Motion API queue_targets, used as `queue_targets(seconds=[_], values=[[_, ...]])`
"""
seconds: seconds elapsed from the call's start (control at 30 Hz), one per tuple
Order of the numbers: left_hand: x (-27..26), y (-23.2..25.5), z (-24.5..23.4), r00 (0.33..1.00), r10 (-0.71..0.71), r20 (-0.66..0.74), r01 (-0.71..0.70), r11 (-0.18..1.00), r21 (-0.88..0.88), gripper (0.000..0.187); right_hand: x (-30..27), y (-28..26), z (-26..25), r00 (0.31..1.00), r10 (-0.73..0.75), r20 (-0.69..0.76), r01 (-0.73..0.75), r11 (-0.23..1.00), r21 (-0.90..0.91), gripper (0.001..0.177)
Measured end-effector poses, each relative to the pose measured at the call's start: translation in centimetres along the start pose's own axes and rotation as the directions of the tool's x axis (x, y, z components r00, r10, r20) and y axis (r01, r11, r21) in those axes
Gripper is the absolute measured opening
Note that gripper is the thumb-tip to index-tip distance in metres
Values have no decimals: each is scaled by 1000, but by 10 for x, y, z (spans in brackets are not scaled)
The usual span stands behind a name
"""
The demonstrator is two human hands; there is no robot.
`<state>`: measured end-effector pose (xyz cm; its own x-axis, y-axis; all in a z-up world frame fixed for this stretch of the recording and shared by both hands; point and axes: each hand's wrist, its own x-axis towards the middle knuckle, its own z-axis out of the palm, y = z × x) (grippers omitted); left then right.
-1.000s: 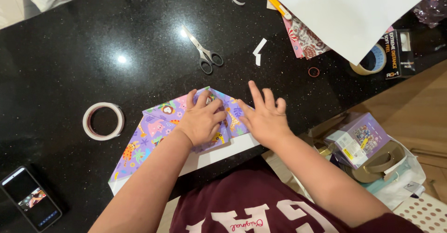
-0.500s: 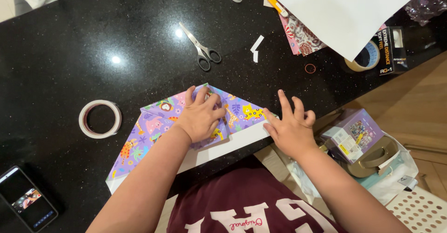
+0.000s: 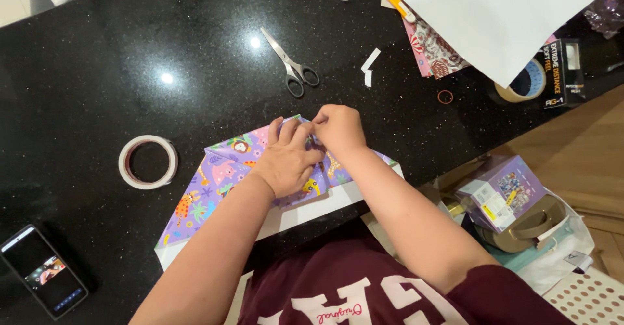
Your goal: The person folds a patterned paper sheet into a box shape and secures the edges with tape. They repeatedly cut small pieces of tape with scissors and press them onto the box seams to hold the structure together.
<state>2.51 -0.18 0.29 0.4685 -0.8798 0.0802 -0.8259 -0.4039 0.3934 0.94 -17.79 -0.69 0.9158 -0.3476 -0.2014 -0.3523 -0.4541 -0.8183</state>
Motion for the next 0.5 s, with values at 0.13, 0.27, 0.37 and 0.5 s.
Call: queue_targets(seconds=[0.13, 0.27, 0.37, 0.5], values=[[-1, -2, 2, 1000, 4, -1, -4, 1000, -15, 32, -1, 2, 1, 999, 27, 46, -27, 1000, -1, 12], [-1, -5, 3, 999, 28, -41, -28, 999, -15, 30, -11, 15, 0, 984, -177, 10, 177, 977, -120, 13], [-2, -6, 4, 996, 63, -67, -64, 998, -20, 32, -18, 26, 0, 991, -125, 53, 128, 989, -70, 14], [-3, -6, 6, 987, 129, -98, -132, 991, -16, 35, -17, 31, -4, 991, -105, 83, 110, 992, -56, 13]])
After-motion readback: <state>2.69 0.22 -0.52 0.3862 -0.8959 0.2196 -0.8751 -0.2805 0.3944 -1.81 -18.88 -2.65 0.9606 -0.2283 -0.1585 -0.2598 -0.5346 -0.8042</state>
